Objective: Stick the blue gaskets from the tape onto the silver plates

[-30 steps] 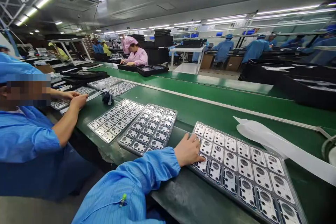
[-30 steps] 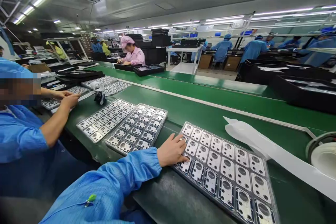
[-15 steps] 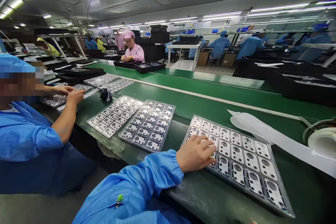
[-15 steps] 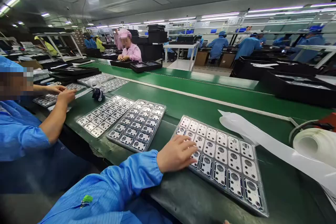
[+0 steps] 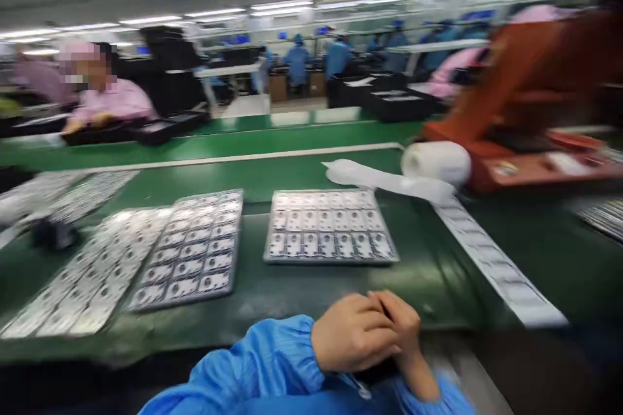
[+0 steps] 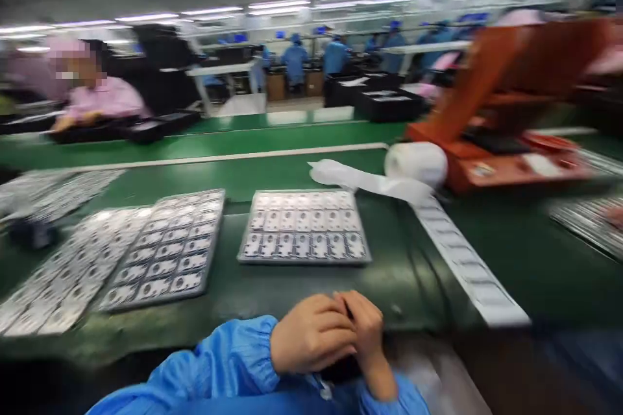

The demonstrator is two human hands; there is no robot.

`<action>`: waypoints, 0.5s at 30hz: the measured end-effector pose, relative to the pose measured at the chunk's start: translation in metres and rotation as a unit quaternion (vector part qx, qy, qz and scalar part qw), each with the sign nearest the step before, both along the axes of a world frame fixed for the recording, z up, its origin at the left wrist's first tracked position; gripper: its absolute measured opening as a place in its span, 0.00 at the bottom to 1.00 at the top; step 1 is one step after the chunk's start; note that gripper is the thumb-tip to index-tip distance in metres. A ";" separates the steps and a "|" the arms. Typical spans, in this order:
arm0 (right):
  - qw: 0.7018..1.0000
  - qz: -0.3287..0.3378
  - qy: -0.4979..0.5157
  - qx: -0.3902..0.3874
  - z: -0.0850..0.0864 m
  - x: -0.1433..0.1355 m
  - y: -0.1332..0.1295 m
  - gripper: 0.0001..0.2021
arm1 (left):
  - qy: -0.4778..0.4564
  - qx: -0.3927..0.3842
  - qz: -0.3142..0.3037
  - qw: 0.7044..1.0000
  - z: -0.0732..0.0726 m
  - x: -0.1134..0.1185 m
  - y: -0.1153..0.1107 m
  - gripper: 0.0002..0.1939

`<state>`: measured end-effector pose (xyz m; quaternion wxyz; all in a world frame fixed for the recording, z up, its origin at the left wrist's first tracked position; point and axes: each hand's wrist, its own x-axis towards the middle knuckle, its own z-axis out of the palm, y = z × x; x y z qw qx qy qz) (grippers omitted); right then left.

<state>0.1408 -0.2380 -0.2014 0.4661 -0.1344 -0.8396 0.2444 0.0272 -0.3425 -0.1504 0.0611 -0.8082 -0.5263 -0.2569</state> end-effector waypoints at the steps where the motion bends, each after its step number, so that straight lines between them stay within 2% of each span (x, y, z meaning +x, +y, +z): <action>1: 1.000 -0.029 -0.004 -0.012 -0.002 0.002 -0.002 0.18 | -0.027 0.013 -0.009 1.000 0.002 0.001 0.001 0.19; 5: 0.985 -0.153 -0.036 -0.071 -0.023 0.027 -0.012 0.19 | -0.140 0.046 -0.080 0.986 0.011 0.002 0.009 0.09; 9: 0.947 -0.263 -0.065 -0.173 -0.055 0.075 -0.020 0.19 | -0.178 0.002 -0.115 0.977 0.011 0.008 0.013 0.08; 12: 0.888 -0.355 -0.085 -0.282 -0.082 0.120 -0.007 0.19 | -0.198 -0.050 -0.164 0.965 0.006 0.016 0.014 0.09; 15: 0.810 -0.424 -0.095 -0.394 -0.104 0.165 0.023 0.14 | -0.206 -0.115 -0.214 0.948 -0.001 0.024 0.015 0.09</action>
